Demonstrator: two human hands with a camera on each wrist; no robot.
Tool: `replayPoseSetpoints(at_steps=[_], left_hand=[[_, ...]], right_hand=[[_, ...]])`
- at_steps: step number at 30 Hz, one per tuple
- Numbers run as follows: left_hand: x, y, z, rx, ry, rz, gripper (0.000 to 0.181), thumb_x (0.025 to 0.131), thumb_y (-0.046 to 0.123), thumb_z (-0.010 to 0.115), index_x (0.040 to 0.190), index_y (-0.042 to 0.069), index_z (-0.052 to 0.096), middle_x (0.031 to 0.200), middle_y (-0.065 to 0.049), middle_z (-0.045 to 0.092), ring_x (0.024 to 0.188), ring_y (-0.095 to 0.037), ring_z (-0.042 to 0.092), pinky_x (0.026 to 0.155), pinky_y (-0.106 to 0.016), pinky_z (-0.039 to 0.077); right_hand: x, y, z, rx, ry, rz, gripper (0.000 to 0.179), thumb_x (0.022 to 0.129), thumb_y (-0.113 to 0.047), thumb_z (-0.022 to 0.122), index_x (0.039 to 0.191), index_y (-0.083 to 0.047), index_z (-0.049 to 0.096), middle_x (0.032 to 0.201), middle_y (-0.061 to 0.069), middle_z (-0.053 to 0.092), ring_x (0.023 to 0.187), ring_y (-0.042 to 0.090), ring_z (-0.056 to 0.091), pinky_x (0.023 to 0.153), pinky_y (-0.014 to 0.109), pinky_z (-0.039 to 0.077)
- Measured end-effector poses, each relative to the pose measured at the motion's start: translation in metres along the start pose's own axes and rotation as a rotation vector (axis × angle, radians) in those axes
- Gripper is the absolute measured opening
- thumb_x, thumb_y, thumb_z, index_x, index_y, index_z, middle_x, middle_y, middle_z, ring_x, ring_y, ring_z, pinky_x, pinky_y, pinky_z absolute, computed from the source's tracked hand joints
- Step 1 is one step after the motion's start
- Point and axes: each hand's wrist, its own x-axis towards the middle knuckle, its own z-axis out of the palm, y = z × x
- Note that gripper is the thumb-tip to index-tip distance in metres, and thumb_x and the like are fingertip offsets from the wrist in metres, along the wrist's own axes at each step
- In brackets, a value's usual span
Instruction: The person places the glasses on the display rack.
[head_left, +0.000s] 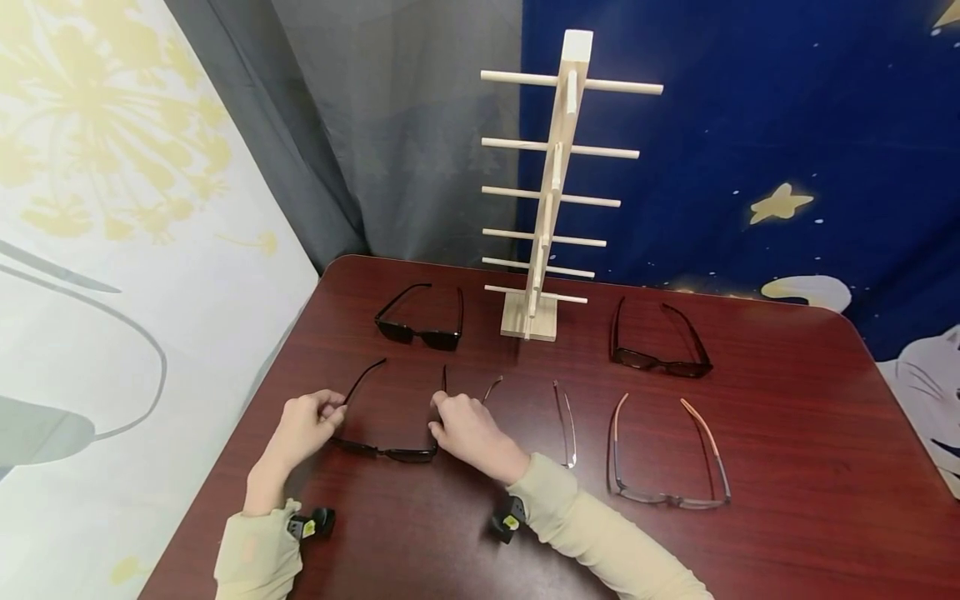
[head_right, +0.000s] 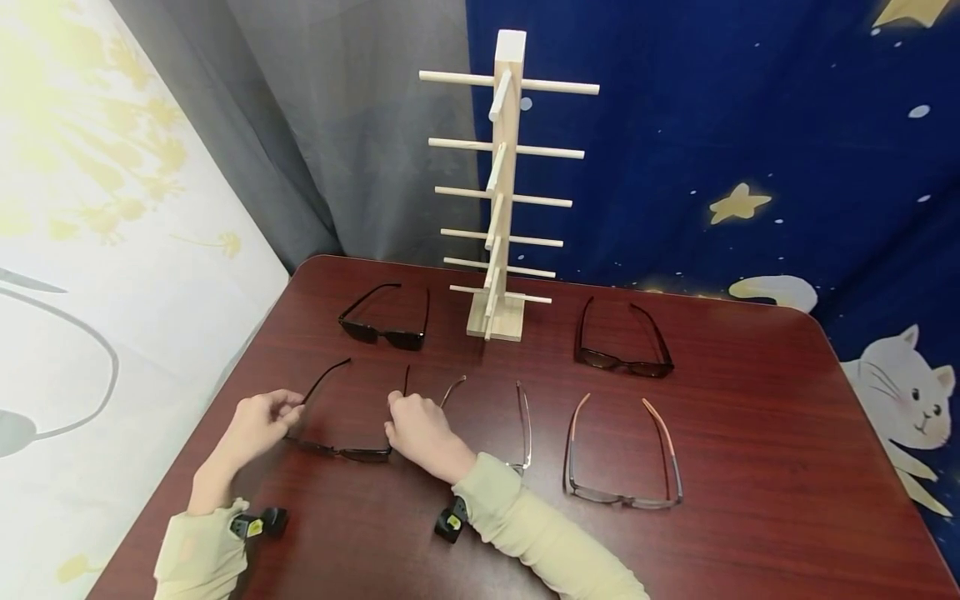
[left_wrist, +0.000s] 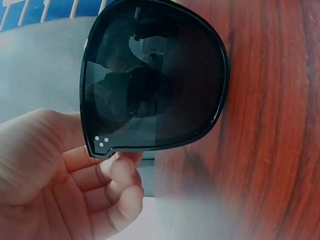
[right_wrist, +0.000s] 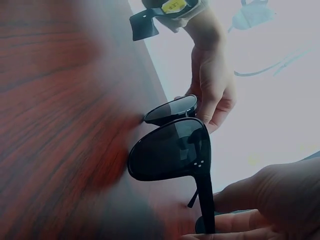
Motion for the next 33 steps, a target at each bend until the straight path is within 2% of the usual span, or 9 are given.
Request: replayPoseSetpoints(at_steps=[7, 13, 20, 25, 29, 33], left_hand=[[-0.002, -0.001, 0.000, -0.049, -0.010, -0.033, 0.010, 0.082, -0.002, 0.063, 0.091, -0.007, 0.066, 0.063, 0.000, 0.060, 0.052, -0.004, 0.051, 0.051, -0.021, 0.043], [-0.008, 0.001, -0.003, -0.109, -0.028, -0.083, 0.013, 0.086, 0.001, 0.063, 0.096, -0.008, 0.066, 0.064, -0.002, 0.062, 0.049, -0.005, 0.052, 0.045, -0.021, 0.046], [-0.013, 0.010, -0.011, -0.207, -0.017, -0.101, 0.018, 0.089, 0.004, 0.061, 0.102, -0.008, 0.064, 0.068, -0.009, 0.064, 0.048, -0.009, 0.056, 0.044, -0.027, 0.050], [-0.012, 0.016, -0.013, -0.300, -0.015, -0.132, 0.023, 0.091, 0.009, 0.061, 0.107, -0.008, 0.063, 0.074, -0.016, 0.066, 0.048, -0.015, 0.059, 0.046, -0.032, 0.052], [-0.009, 0.024, -0.014, -0.402, -0.012, -0.148, 0.028, 0.091, 0.012, 0.062, 0.112, -0.007, 0.061, 0.076, -0.015, 0.067, 0.050, -0.017, 0.060, 0.048, -0.032, 0.053], [-0.004, 0.033, -0.013, -0.484, -0.007, -0.163, 0.029, 0.091, 0.011, 0.062, 0.113, -0.007, 0.061, 0.076, -0.011, 0.067, 0.053, -0.014, 0.060, 0.049, -0.033, 0.053]], right_hand=[[0.001, 0.001, -0.001, 0.105, -0.021, 0.032, 0.015, 0.083, -0.013, 0.069, 0.095, -0.008, 0.060, 0.072, 0.004, 0.063, 0.064, 0.021, 0.063, 0.052, 0.029, 0.048], [0.000, 0.001, -0.004, 0.251, -0.024, 0.062, 0.019, 0.082, -0.009, 0.069, 0.100, -0.007, 0.061, 0.063, -0.004, 0.053, 0.056, 0.011, 0.051, 0.053, 0.023, 0.043], [-0.005, 0.004, -0.010, 0.439, 0.049, 0.054, 0.022, 0.081, -0.002, 0.069, 0.101, -0.001, 0.062, 0.069, 0.003, 0.062, 0.063, 0.012, 0.059, 0.058, 0.020, 0.045], [-0.011, 0.009, -0.019, 0.552, 0.121, 0.036, 0.022, 0.081, 0.000, 0.068, 0.102, 0.003, 0.061, 0.071, 0.005, 0.060, 0.061, 0.014, 0.059, 0.057, 0.018, 0.046], [-0.017, 0.015, -0.025, 0.632, 0.198, 0.027, 0.022, 0.082, 0.002, 0.066, 0.103, 0.002, 0.061, 0.074, 0.005, 0.059, 0.058, 0.012, 0.057, 0.051, 0.018, 0.048], [-0.022, 0.019, -0.032, 0.724, 0.247, 0.051, 0.026, 0.082, 0.004, 0.065, 0.107, 0.001, 0.060, 0.076, 0.008, 0.059, 0.055, 0.013, 0.057, 0.042, 0.021, 0.049]])
